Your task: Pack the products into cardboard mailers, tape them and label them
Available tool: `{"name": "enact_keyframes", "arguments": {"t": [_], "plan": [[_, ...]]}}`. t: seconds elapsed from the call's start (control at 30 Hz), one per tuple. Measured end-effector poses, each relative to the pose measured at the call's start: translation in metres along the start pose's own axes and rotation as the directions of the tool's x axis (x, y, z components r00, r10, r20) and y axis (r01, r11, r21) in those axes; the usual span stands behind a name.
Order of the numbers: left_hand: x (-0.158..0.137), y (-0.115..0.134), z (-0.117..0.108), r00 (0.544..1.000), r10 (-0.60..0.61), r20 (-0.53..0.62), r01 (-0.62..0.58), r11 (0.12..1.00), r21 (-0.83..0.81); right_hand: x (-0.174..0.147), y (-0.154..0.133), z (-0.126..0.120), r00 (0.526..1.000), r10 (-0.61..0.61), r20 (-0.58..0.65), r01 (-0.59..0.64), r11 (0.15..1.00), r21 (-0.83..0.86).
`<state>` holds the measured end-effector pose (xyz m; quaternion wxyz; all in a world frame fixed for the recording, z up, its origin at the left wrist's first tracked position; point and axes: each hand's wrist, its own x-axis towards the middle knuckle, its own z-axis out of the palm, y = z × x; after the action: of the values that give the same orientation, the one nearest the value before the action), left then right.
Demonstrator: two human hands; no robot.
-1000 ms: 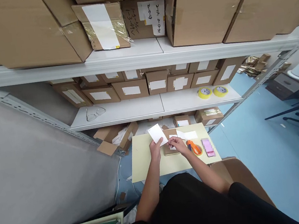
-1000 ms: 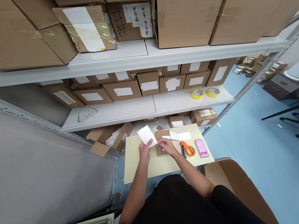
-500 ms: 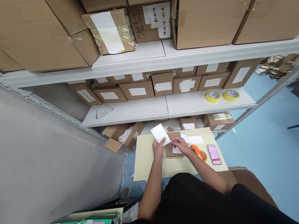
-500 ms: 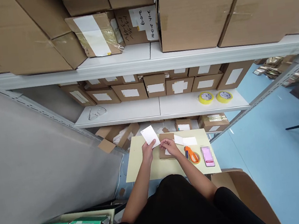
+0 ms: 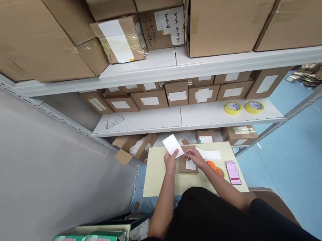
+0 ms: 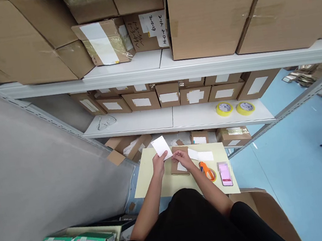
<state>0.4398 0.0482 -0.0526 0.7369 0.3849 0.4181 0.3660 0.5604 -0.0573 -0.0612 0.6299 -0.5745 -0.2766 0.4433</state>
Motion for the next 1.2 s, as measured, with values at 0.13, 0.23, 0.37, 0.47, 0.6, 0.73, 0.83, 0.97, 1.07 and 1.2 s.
{"name": "enact_keyframes", "arguments": {"t": [0.13,0.23,0.37,0.47,0.6,0.73,0.83,0.97,1.07,1.2], "plan": [[0.002,-0.001,0.003,1.0,0.006,-0.002,-0.006,1.0,0.022,0.004,-0.003,-0.004,1.0,-0.016,0.002,0.016,1.0,-0.013],[0.004,-0.003,0.004,1.0,0.01,0.007,-0.011,1.0,0.022,0.006,-0.003,-0.005,1.0,-0.014,0.005,0.014,1.0,-0.013],[0.005,-0.003,0.007,1.0,0.007,0.006,-0.007,1.0,0.018,0.006,-0.005,-0.007,1.0,-0.008,0.008,0.008,1.0,-0.014],[0.006,-0.001,0.009,1.0,0.005,0.011,-0.005,1.0,0.021,0.006,-0.007,-0.008,1.0,-0.015,0.007,0.015,1.0,-0.014],[0.009,-0.003,0.01,0.999,0.01,0.037,-0.011,1.0,0.022,0.008,-0.008,-0.009,0.999,-0.034,0.021,0.035,0.999,-0.02],[0.006,0.0,0.012,0.997,0.079,-0.015,-0.076,0.987,0.139,0.008,-0.009,-0.009,0.999,-0.052,-0.004,0.052,0.998,-0.021],[-0.003,0.008,0.013,0.977,0.188,0.096,-0.209,0.928,0.309,0.006,-0.009,-0.01,0.997,-0.081,-0.014,0.08,0.996,-0.032],[-0.014,0.017,0.013,0.879,0.051,0.474,-0.229,0.918,0.325,0.003,-0.011,-0.012,0.993,-0.118,0.024,0.118,0.992,-0.037],[-0.018,0.016,0.011,0.878,0.057,0.475,-0.201,0.945,0.259,0.0,-0.014,-0.013,0.989,-0.123,0.084,0.128,0.99,-0.065],[-0.019,0.009,0.008,0.954,0.081,0.29,-0.142,0.97,0.197,-0.006,-0.016,-0.013,0.987,-0.111,0.118,0.12,0.991,-0.067]]}}
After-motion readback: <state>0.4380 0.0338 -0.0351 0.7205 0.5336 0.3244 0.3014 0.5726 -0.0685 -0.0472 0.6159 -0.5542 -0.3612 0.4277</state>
